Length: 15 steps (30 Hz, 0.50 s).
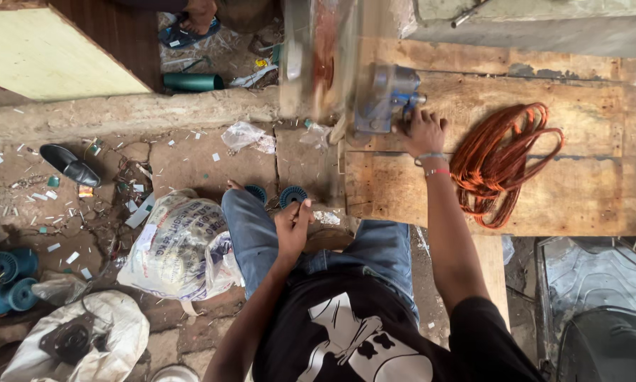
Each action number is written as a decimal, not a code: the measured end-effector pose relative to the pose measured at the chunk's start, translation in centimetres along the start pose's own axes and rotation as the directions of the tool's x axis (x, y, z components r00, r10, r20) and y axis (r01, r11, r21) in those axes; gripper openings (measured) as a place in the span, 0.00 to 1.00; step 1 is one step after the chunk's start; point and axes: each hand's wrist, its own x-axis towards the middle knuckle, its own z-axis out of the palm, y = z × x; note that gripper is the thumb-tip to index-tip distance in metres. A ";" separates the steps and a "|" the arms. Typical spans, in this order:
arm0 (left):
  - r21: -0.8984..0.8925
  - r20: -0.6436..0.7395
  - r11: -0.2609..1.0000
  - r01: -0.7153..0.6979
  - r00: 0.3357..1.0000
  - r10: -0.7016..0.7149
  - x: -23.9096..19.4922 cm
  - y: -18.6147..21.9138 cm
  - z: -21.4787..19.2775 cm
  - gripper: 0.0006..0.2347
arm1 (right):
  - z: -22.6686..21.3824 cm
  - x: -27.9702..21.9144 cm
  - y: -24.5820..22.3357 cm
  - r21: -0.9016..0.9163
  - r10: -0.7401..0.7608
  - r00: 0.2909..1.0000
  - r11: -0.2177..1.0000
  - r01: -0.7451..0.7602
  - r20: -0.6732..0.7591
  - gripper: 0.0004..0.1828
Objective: The person winds copper wire onto a wooden frame using a hand-cranked winding machine and then ties the resulting bundle of wire by hand.
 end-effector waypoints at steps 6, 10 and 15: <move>-0.052 -0.005 0.999 0.014 1.000 -0.015 -0.3 0.2 0.2 0.17 | -6.9 -9.3 -1.4 0.017 -0.134 0.941 0.989 0.147 -0.309 0.10; -0.062 -0.012 0.997 0.040 0.999 -0.041 -1.2 0.0 0.1 0.17 | -12.1 -10.1 -1.0 0.124 -0.130 0.909 0.973 0.193 -0.397 0.13; -0.061 -0.005 0.996 0.073 0.997 -0.073 -0.4 -0.9 0.6 0.16 | -16.5 -5.7 -0.1 0.222 -0.144 0.818 0.923 0.314 -0.557 0.18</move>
